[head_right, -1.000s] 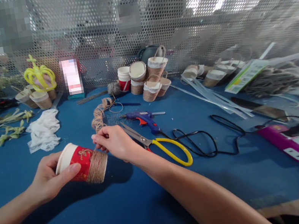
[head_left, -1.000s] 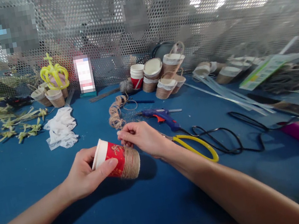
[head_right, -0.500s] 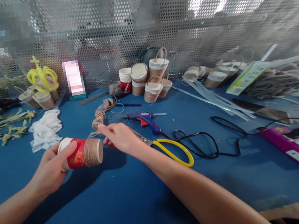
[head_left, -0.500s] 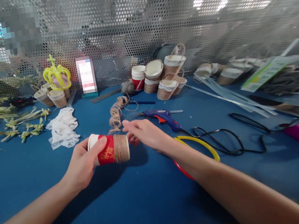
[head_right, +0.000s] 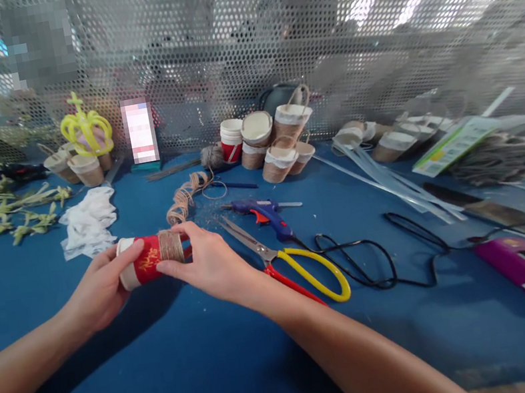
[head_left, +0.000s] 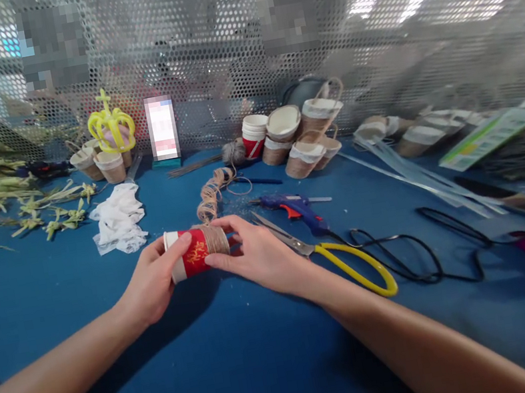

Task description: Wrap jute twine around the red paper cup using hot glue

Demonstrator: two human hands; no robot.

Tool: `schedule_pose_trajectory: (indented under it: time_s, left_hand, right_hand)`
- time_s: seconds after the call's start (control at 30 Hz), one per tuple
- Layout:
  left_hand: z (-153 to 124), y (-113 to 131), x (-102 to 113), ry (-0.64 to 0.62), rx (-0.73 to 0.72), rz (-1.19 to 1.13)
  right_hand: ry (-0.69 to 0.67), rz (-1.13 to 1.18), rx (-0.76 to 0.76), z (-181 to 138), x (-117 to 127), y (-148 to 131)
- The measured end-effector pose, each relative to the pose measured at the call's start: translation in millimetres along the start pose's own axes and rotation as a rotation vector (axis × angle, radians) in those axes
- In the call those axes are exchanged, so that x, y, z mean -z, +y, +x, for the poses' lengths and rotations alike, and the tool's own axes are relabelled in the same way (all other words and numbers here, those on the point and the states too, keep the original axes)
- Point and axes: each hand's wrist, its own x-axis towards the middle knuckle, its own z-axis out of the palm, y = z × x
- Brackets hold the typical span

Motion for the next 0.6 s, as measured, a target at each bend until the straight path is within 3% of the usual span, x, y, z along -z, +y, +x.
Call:
schedule_pose_trajectory:
  time_s: [0.17, 0.27, 0.4, 0.5, 0.6]
  left_hand:
    - [2, 4, 2, -0.054, -0.011, -0.002]
    - [6, 15, 6, -0.090, 0.130, -0.011]
    - [11, 26, 12, -0.172, 0.318, -0.095]
    - [10, 25, 11, -0.188, 0.269, -0.106]
    - [6, 20, 7, -0.181, 0.167, -0.066]
  right_hand:
    - [0.021, 0.048, 0.011, -2, 1, -3]
    - [0.090, -0.071, 0.083, -4, 1, -9]
    - [0.138, -0.293, 0.317, -6, 3, -14]
    - [0.110, -0.355, 0.435, -9, 6, -15]
    - [0.123, -0.240, 0.360, -12, 9, -14]
